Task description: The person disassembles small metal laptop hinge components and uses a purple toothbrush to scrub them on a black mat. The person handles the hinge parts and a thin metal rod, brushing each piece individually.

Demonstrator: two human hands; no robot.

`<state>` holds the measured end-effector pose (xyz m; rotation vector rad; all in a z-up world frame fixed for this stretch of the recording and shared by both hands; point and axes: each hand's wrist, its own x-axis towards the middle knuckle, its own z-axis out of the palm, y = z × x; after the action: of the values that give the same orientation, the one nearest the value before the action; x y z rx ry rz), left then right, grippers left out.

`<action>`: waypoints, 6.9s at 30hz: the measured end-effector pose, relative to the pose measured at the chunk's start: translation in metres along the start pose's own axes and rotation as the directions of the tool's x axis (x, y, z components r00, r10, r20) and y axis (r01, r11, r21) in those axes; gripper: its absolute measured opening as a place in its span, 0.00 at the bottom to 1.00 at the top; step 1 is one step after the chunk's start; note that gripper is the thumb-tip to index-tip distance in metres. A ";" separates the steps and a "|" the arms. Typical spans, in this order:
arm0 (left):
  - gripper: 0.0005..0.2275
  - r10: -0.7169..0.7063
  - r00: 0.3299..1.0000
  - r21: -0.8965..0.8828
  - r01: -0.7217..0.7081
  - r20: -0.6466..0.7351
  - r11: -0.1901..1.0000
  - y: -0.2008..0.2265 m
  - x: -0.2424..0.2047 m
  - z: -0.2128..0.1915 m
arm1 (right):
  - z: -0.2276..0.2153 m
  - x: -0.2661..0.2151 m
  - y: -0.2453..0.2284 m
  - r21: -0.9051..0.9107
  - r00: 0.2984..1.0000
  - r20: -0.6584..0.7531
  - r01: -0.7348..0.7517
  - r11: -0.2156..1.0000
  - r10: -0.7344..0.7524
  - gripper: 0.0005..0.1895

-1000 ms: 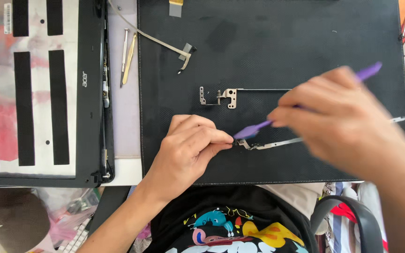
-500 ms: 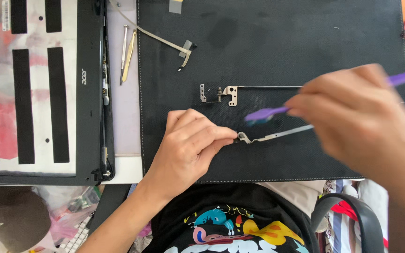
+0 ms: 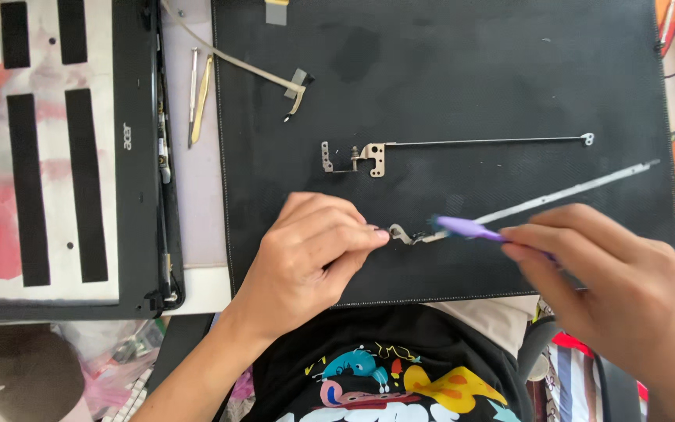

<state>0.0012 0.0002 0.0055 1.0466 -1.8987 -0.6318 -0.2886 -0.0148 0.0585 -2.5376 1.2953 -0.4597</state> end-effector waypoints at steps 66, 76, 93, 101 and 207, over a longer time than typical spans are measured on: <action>0.09 -0.191 0.978 0.301 0.207 -0.081 0.931 0.032 0.013 0.029 | 0.019 -0.047 0.009 0.079 0.749 -0.397 -0.548 0.833 0.531 0.01; 0.09 -0.172 0.983 0.086 0.178 -0.067 0.980 0.035 0.013 0.036 | 0.037 -0.036 -0.025 0.116 0.861 -0.288 -0.402 0.908 0.418 0.05; 0.15 -0.175 0.982 0.081 0.180 -0.069 0.980 0.019 0.003 0.036 | 0.047 -0.028 -0.037 0.262 0.903 -0.211 -0.316 0.912 0.374 0.09; 0.15 -0.125 0.991 0.102 0.129 -0.047 0.986 0.021 0.003 0.034 | 0.018 0.008 -0.016 0.398 0.938 0.050 -0.334 0.854 0.343 0.08; 0.06 -0.064 0.995 0.291 0.085 -0.080 0.953 0.016 0.003 0.039 | 0.052 -0.029 -0.034 0.175 0.917 -0.234 -0.288 0.942 0.324 0.10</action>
<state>-0.0404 0.0070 -0.0012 1.3167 -1.9372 -0.3534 -0.2593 0.0328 0.0189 -2.1611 1.6572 -0.8015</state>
